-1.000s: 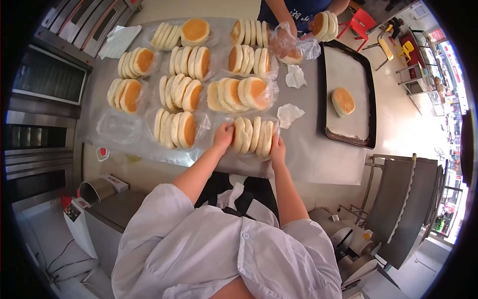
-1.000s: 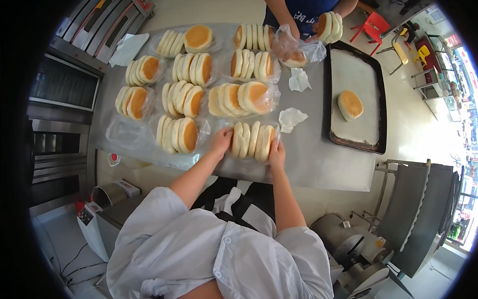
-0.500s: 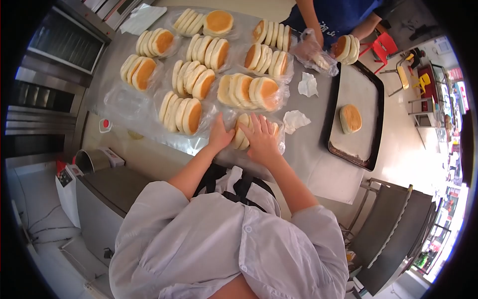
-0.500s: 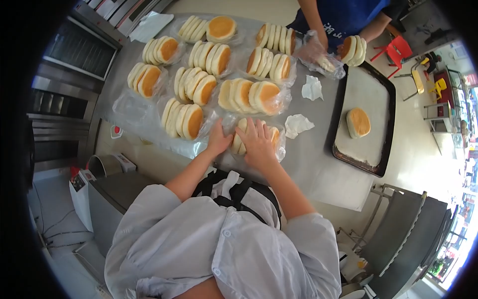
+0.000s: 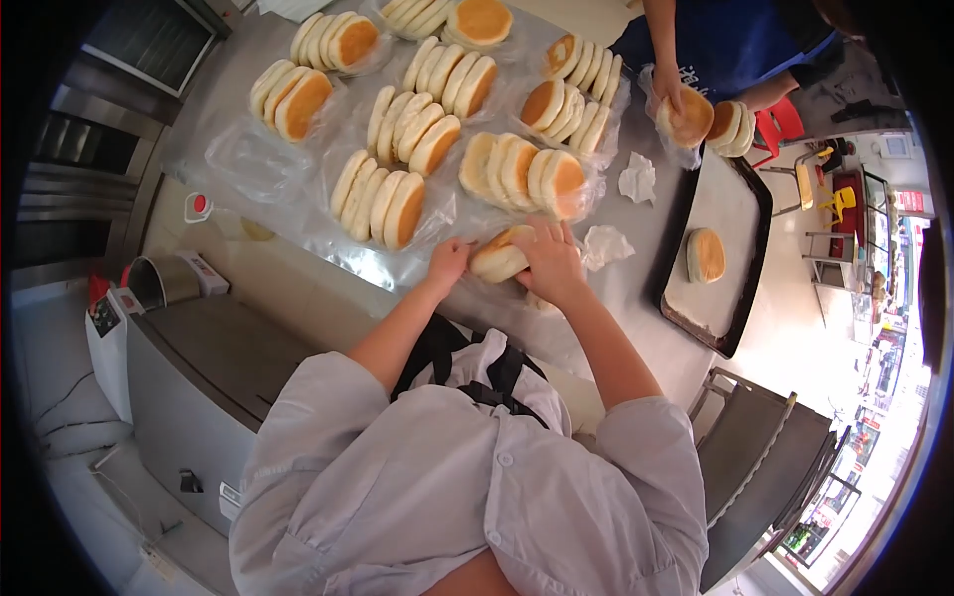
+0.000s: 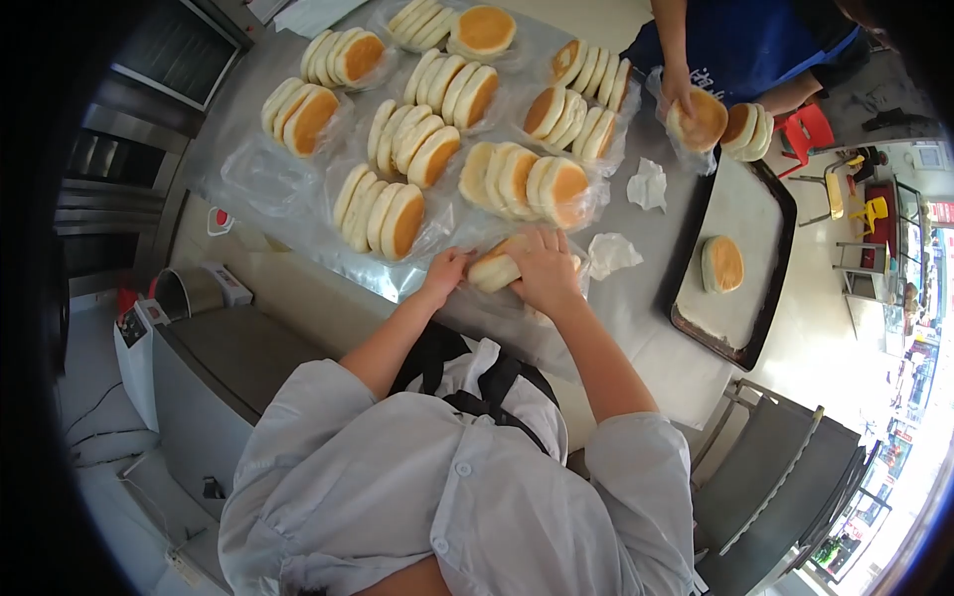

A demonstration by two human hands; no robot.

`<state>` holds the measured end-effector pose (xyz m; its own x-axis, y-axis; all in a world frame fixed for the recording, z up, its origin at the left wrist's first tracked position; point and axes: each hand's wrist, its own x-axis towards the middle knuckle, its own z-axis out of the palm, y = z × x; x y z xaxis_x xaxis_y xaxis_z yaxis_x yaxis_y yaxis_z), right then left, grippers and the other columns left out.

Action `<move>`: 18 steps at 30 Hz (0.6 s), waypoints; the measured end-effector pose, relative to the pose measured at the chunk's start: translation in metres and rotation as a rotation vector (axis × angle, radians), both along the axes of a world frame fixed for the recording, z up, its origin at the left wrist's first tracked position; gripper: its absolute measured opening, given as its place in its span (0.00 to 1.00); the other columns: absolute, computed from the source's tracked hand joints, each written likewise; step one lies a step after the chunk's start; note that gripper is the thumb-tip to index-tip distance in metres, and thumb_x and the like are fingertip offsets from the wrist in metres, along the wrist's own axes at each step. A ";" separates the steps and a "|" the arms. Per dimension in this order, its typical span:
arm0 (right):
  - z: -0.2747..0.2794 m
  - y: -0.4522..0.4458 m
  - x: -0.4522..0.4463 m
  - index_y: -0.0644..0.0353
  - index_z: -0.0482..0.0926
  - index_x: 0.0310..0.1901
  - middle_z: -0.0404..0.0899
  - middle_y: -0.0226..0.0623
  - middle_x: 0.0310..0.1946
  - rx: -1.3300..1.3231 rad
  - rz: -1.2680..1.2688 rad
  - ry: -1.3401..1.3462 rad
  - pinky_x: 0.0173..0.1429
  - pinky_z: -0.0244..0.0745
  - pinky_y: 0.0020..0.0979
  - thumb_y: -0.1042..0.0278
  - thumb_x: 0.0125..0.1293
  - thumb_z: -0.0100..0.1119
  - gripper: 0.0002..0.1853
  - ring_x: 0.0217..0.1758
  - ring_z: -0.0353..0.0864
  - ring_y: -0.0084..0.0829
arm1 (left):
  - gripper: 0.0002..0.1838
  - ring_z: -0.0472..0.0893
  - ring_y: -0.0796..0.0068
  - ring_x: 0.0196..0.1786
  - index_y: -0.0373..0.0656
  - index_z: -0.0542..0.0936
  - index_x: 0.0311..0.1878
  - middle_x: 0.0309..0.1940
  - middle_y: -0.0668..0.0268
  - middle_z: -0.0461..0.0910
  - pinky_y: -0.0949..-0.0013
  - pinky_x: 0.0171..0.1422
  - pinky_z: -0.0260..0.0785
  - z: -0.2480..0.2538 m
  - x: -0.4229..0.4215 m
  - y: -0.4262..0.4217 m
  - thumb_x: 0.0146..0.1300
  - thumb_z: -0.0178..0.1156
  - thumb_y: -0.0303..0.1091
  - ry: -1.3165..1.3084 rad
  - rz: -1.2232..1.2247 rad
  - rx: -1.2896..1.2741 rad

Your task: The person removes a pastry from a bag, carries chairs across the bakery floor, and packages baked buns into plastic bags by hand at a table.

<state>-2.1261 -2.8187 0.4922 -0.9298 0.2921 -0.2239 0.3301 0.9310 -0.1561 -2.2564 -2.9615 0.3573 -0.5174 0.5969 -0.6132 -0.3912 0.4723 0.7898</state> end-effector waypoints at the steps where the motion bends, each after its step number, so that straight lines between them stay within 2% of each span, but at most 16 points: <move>1: 0.001 0.000 0.005 0.49 0.77 0.53 0.67 0.43 0.62 -0.018 -0.043 0.110 0.71 0.57 0.48 0.60 0.43 0.71 0.30 0.67 0.66 0.43 | 0.13 0.76 0.74 0.22 0.36 0.79 0.34 0.24 0.63 0.78 0.69 0.26 0.69 -0.003 0.001 -0.002 0.64 0.54 0.38 -0.045 0.035 0.029; 2: 0.001 -0.002 0.008 0.52 0.78 0.51 0.68 0.43 0.62 -0.036 -0.088 0.222 0.72 0.55 0.48 0.58 0.44 0.71 0.28 0.67 0.65 0.43 | 0.13 0.76 0.74 0.22 0.36 0.79 0.34 0.24 0.63 0.78 0.69 0.26 0.69 -0.011 0.000 -0.003 0.64 0.54 0.38 -0.048 0.024 0.021; 4: -0.002 -0.005 0.010 0.56 0.80 0.47 0.69 0.43 0.61 -0.043 -0.162 0.251 0.73 0.54 0.48 0.55 0.46 0.70 0.25 0.68 0.64 0.44 | 0.13 0.75 0.74 0.20 0.36 0.79 0.34 0.23 0.64 0.77 0.69 0.25 0.69 -0.029 0.001 -0.002 0.65 0.55 0.37 0.020 0.091 0.074; 6: -0.005 -0.008 0.011 0.60 0.81 0.43 0.70 0.44 0.60 -0.040 -0.234 0.284 0.73 0.52 0.48 0.51 0.48 0.69 0.24 0.68 0.63 0.45 | 0.13 0.76 0.74 0.21 0.36 0.79 0.36 0.24 0.63 0.77 0.69 0.26 0.69 -0.005 0.001 0.001 0.65 0.54 0.38 -0.024 0.081 0.074; 8: -0.010 -0.010 0.007 0.67 0.83 0.41 0.70 0.46 0.61 -0.054 -0.429 0.249 0.75 0.47 0.48 0.43 0.53 0.63 0.30 0.71 0.58 0.47 | 0.14 0.77 0.73 0.22 0.35 0.78 0.37 0.24 0.63 0.77 0.68 0.27 0.70 0.013 0.001 0.006 0.65 0.54 0.38 -0.059 0.088 0.076; 9: -0.011 -0.013 0.006 0.67 0.83 0.41 0.70 0.46 0.61 -0.061 -0.429 0.253 0.75 0.47 0.48 0.43 0.53 0.63 0.30 0.71 0.58 0.47 | 0.14 0.78 0.69 0.25 0.35 0.78 0.38 0.25 0.61 0.78 0.65 0.30 0.70 0.016 0.002 0.007 0.65 0.53 0.39 0.021 0.044 0.056; 10: -0.012 -0.016 0.005 0.67 0.83 0.42 0.70 0.47 0.62 -0.008 -0.503 0.188 0.76 0.45 0.49 0.40 0.55 0.58 0.31 0.72 0.56 0.47 | 0.14 0.80 0.65 0.27 0.35 0.78 0.39 0.26 0.58 0.79 0.63 0.33 0.71 0.019 0.002 0.007 0.66 0.53 0.39 0.101 -0.001 0.036; 11: -0.010 -0.018 0.004 0.67 0.84 0.43 0.69 0.47 0.63 0.049 -0.580 0.124 0.76 0.43 0.50 0.38 0.58 0.54 0.33 0.73 0.54 0.47 | 0.14 0.80 0.65 0.27 0.35 0.78 0.39 0.26 0.58 0.79 0.63 0.33 0.71 0.017 0.002 0.007 0.66 0.53 0.39 0.106 -0.005 0.032; 12: -0.008 -0.021 0.002 0.67 0.84 0.43 0.69 0.47 0.63 0.047 -0.585 0.126 0.76 0.43 0.50 0.38 0.58 0.54 0.33 0.73 0.54 0.47 | 0.14 0.80 0.60 0.30 0.35 0.77 0.40 0.27 0.55 0.79 0.60 0.36 0.71 0.015 0.004 0.007 0.66 0.52 0.38 0.255 -0.044 0.042; 13: -0.005 -0.024 0.002 0.67 0.84 0.43 0.69 0.48 0.63 0.087 -0.608 0.028 0.76 0.41 0.51 0.37 0.60 0.49 0.34 0.74 0.53 0.47 | 0.14 0.80 0.55 0.32 0.35 0.76 0.40 0.27 0.53 0.79 0.57 0.38 0.70 0.013 0.007 0.009 0.66 0.51 0.38 0.402 -0.087 0.056; 14: -0.002 -0.027 0.000 0.67 0.84 0.43 0.69 0.50 0.63 0.128 -0.632 -0.071 0.76 0.39 0.52 0.37 0.62 0.45 0.35 0.74 0.52 0.47 | 0.14 0.80 0.55 0.32 0.35 0.76 0.40 0.27 0.53 0.79 0.57 0.38 0.70 0.019 0.010 0.011 0.66 0.51 0.38 0.403 -0.098 0.060; 16: 0.001 -0.031 -0.001 0.64 0.85 0.43 0.71 0.49 0.62 0.159 -0.636 -0.090 0.76 0.41 0.52 0.39 0.64 0.44 0.32 0.74 0.53 0.48 | 0.13 0.79 0.50 0.34 0.36 0.76 0.42 0.29 0.50 0.79 0.55 0.41 0.70 0.036 0.020 0.013 0.65 0.51 0.37 0.599 -0.120 0.120; 18: 0.007 -0.034 0.000 0.62 0.85 0.43 0.72 0.48 0.60 0.191 -0.647 -0.108 0.76 0.43 0.52 0.42 0.66 0.44 0.30 0.73 0.54 0.49 | 0.13 0.79 0.50 0.34 0.37 0.76 0.42 0.29 0.51 0.79 0.55 0.40 0.69 0.033 0.028 0.016 0.65 0.51 0.37 0.583 -0.167 0.139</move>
<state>-2.1263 -2.8523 0.4988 -0.5300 0.8254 -0.1945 0.8340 0.5488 0.0564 -2.2284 -2.9457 0.3901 -0.6368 0.7524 -0.1684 0.1935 0.3673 0.9097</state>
